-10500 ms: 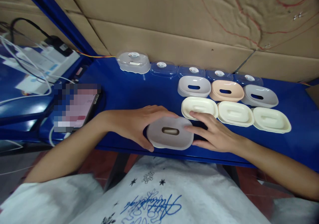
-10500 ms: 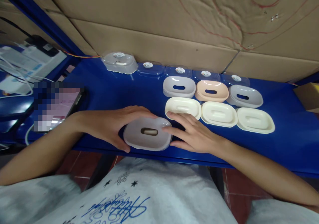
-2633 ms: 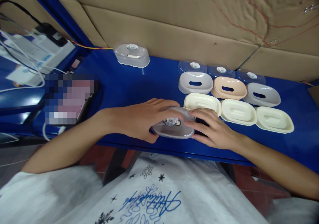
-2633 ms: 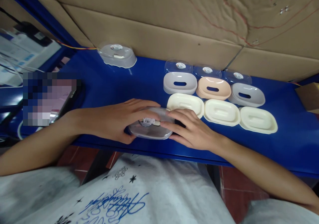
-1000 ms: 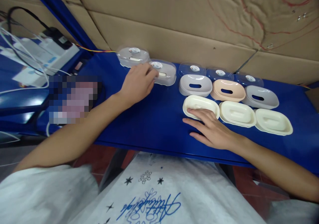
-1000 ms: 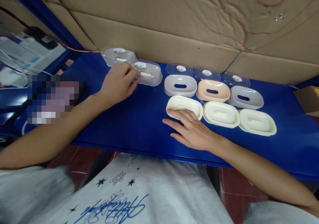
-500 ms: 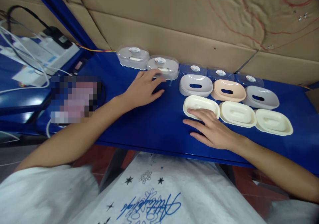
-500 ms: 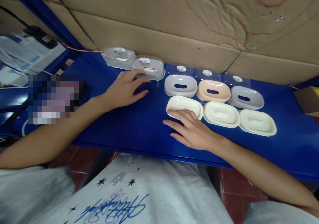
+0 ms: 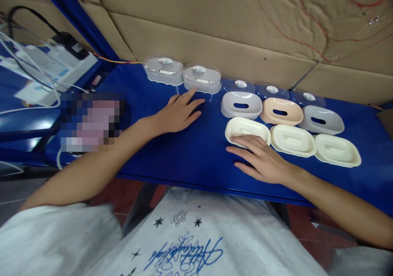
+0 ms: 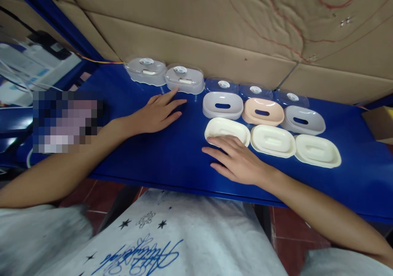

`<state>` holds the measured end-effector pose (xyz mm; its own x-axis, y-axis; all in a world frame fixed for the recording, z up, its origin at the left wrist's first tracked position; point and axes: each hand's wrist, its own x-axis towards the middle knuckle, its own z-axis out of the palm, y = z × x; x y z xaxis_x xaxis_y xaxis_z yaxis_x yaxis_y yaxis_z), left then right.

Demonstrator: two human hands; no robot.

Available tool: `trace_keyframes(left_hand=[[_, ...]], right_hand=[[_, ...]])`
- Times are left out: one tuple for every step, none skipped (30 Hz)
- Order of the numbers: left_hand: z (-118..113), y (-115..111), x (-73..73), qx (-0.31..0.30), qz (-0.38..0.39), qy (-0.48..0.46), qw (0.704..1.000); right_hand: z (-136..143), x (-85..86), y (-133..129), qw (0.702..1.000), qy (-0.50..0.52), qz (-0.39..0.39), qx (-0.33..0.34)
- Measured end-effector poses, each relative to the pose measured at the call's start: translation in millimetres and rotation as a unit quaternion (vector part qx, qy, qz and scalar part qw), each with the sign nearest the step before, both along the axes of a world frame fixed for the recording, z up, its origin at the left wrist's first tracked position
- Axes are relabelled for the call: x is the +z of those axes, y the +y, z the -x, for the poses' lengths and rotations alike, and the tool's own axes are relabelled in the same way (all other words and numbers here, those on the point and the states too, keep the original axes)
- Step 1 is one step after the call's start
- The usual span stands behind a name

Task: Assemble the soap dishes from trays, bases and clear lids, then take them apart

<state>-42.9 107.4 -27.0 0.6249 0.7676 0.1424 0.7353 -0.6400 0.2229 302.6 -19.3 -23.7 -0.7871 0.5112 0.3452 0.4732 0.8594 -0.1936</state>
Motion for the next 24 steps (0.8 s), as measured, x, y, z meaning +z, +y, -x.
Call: trace_keyframes(left_hand=[[0.4,0.1,0.0,-0.003,0.005,-0.001,1.000],[0.3,-0.2,0.9,-0.012,0.006,-0.008,1.000],[-0.4,-1.1,2.7,-0.026,0.004,-0.018,0.999],[-1.8,-2.7,5.4,-0.044,0.004,-0.032,0.999],[-3.9,-5.3,8.8,-0.065,0.009,-0.049,0.997],[-6.5,-8.9,12.6,-0.089,0.019,-0.067,0.994],[-9.5,-13.3,16.6,-0.113,0.035,-0.084,0.989],[-12.7,-18.4,20.5,-0.136,0.054,-0.100,0.984],[-15.8,-23.8,23.9,-0.158,0.073,-0.111,0.978],[-18.5,-29.1,26.7,-0.177,0.088,-0.117,0.973],[-20.7,-34.0,28.5,-0.194,0.099,-0.116,0.969],[-22.3,-38.0,29.4,-0.208,0.105,-0.107,0.967],[-23.3,-41.1,29.3,-0.219,0.105,-0.093,0.966],[-23.7,-43.0,28.5,-0.227,0.099,-0.076,0.966],[-23.6,-43.7,27.1,-0.231,0.088,-0.060,0.967],[-23.1,-43.6,25.4,-0.233,0.076,-0.046,0.969],[-22.4,-42.7,23.8,-0.231,0.064,-0.035,0.970],[-21.6,-41.5,22.4,-0.229,0.054,-0.028,0.971],[-20.8,-40.2,21.4,-0.226,0.047,-0.023,0.973],[-20.1,-39.1,20.8,-0.224,0.044,-0.019,0.973],[-19.6,-38.4,20.5,-0.222,0.044,-0.016,0.974],[-19.4,-38.1,20.5,-0.219,0.045,-0.014,0.974],[-19.3,-38.2,20.5,-0.219,0.047,-0.012,0.975],[-19.4,-38.5,20.6,-0.220,0.049,-0.011,0.974]], right_hand=[[0.2,0.6,0.3,1.000,-0.001,-0.003,0.006],[0.6,1.3,0.5,1.000,-0.003,-0.006,0.012],[0.9,2.0,0.7,1.000,-0.006,-0.008,0.020],[1.3,2.7,0.7,1.000,-0.008,-0.009,0.027],[1.6,3.4,0.7,0.999,-0.010,-0.007,0.034],[1.8,3.9,0.7,0.999,-0.011,-0.005,0.038],[1.8,4.3,0.7,0.999,-0.009,-0.006,0.040],[1.4,4.6,0.7,0.999,-0.006,-0.009,0.038],[0.8,4.8,0.9,0.999,0.001,-0.016,0.032],[-0.1,4.9,1.3,0.999,0.010,-0.024,0.022],[-1.3,4.8,1.9,0.999,0.019,-0.032,0.006],[-2.6,4.7,2.7,0.999,0.028,-0.038,-0.014],[-4.0,4.3,3.7,0.998,0.035,-0.042,-0.038],[-5.3,3.8,4.8,0.996,0.040,-0.044,-0.062],[-6.5,3.2,5.9,0.994,0.044,-0.043,-0.086],[-7.4,2.5,7.1,0.992,0.046,-0.040,-0.107],[-8.1,1.9,8.0,0.990,0.048,-0.035,-0.125],[-8.4,1.3,8.8,0.989,0.050,-0.029,-0.139],[-8.5,0.9,9.4,0.987,0.051,-0.023,-0.151],[-8.4,0.7,9.7,0.985,0.050,-0.017,-0.162],[-8.2,0.7,9.9,0.984,0.050,-0.012,-0.170],[-7.9,0.8,9.9,0.983,0.049,-0.009,-0.176],[-7.6,1.0,9.9,0.982,0.049,-0.006,-0.180],[-7.4,1.3,9.9,0.982,0.049,-0.005,-0.185]])
